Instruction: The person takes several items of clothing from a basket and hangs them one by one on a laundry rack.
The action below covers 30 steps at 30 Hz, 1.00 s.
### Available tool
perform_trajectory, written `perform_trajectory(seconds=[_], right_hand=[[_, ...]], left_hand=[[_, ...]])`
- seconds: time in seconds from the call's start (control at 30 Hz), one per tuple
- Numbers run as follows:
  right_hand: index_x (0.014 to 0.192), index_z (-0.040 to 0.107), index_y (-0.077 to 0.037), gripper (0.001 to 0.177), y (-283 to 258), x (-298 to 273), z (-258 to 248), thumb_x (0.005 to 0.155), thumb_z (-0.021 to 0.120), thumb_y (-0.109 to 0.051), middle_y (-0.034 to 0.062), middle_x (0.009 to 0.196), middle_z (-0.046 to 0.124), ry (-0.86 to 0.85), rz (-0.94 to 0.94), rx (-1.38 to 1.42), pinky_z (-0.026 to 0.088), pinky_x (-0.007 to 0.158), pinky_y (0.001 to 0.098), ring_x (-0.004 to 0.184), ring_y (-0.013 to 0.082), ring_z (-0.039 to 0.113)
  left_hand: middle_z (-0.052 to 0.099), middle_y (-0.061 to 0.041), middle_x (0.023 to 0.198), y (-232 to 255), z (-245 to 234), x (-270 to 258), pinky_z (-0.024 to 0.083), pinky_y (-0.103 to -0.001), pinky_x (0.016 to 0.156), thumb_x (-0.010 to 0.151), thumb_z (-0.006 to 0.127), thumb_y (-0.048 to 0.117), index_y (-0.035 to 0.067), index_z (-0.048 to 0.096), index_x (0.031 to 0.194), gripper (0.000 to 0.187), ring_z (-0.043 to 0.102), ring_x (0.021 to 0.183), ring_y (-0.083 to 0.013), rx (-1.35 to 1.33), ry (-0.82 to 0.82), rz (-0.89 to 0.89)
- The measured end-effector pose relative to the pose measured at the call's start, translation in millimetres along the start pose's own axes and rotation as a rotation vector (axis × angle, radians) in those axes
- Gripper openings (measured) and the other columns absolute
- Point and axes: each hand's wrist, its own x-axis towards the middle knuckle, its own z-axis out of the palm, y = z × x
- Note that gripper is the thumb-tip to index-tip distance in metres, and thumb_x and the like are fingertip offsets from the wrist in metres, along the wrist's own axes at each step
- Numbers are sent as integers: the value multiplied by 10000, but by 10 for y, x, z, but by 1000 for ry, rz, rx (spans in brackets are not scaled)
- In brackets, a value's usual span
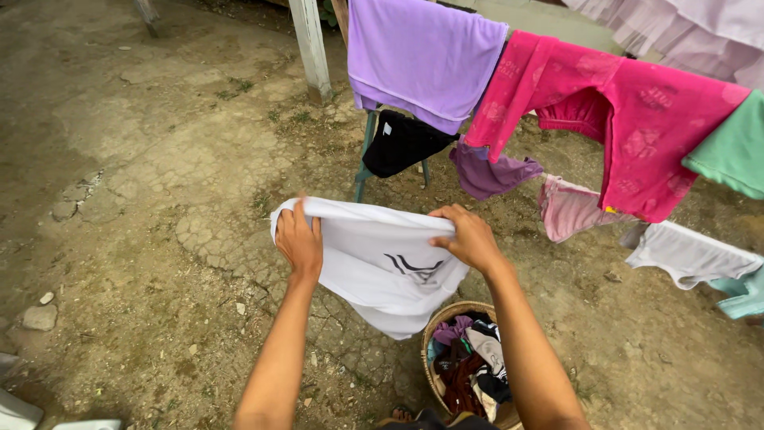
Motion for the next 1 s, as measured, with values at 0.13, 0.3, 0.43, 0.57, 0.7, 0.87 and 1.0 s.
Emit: perform_trajectory(seconds=[0.13, 0.3, 0.43, 0.57, 0.7, 0.87, 1.0], right_hand=[[1225, 699, -186, 538, 507, 32, 167, 770, 658, 99, 79, 1198, 643, -24, 115, -260, 529, 921, 433, 1111, 302, 660], [1105, 740, -100, 503, 1229, -132, 316, 664, 668, 131, 137, 1167, 636, 64, 182, -268, 516, 949, 449, 1125, 362, 630], [1131, 747, -73, 282, 1439, -250, 307, 859, 697, -17, 138, 1060, 715, 222, 532, -154, 557, 878, 473, 986, 334, 698], [1184, 727, -62, 273, 1736, -178, 549, 968, 563, -33, 68, 989, 754, 338, 661, 603, 599, 729, 378, 870, 219, 716], [1234, 710, -51, 325, 1882, -69, 812, 949, 556, -42, 82, 1008, 757, 477, 639, 977, 539, 690, 334, 855, 191, 684], [1209, 710, -59, 465, 1696, -183, 553, 754, 645, 9, 92, 1010, 757, 386, 578, 417, 557, 729, 356, 861, 214, 705], [1119, 771, -27, 397, 1377, -269, 438, 724, 738, -8, 127, 1005, 762, 451, 497, -68, 594, 788, 366, 893, 230, 740]], left_hand=[[675, -94, 1115, -237, 277, 21, 482, -478, 934, 951, 679, 99, 109, 717, 1089, 144, 603, 1121, -328, 99, -103, -285], [685, -59, 1042, -673, 478, 218, 445, -502, 900, 987, 627, 208, 147, 737, 1074, 153, 587, 1046, -269, 130, -61, -507], [676, -121, 1064, -993, 618, 286, 474, -500, 847, 941, 636, 170, 104, 722, 1082, 178, 601, 1046, -286, 127, -121, -545], [695, -136, 1078, -1491, 1092, 211, 523, -450, 846, 932, 616, 113, 71, 690, 1152, 236, 646, 1022, -270, -326, -436, -836], [714, -151, 1093, -1954, 1707, 206, 572, -400, 845, 923, 596, 56, 37, 657, 1223, 306, 691, 998, -253, -994, -707, -1157], [729, -198, 1123, -2552, 2032, 549, 596, -364, 858, 913, 587, -29, -35, 650, 1288, 380, 720, 984, -243, -1186, -793, -806], [671, -234, 1151, -2581, 1894, 883, 600, -393, 690, 976, 555, 45, -80, 611, 1276, 330, 708, 896, -276, -928, -560, -651]])
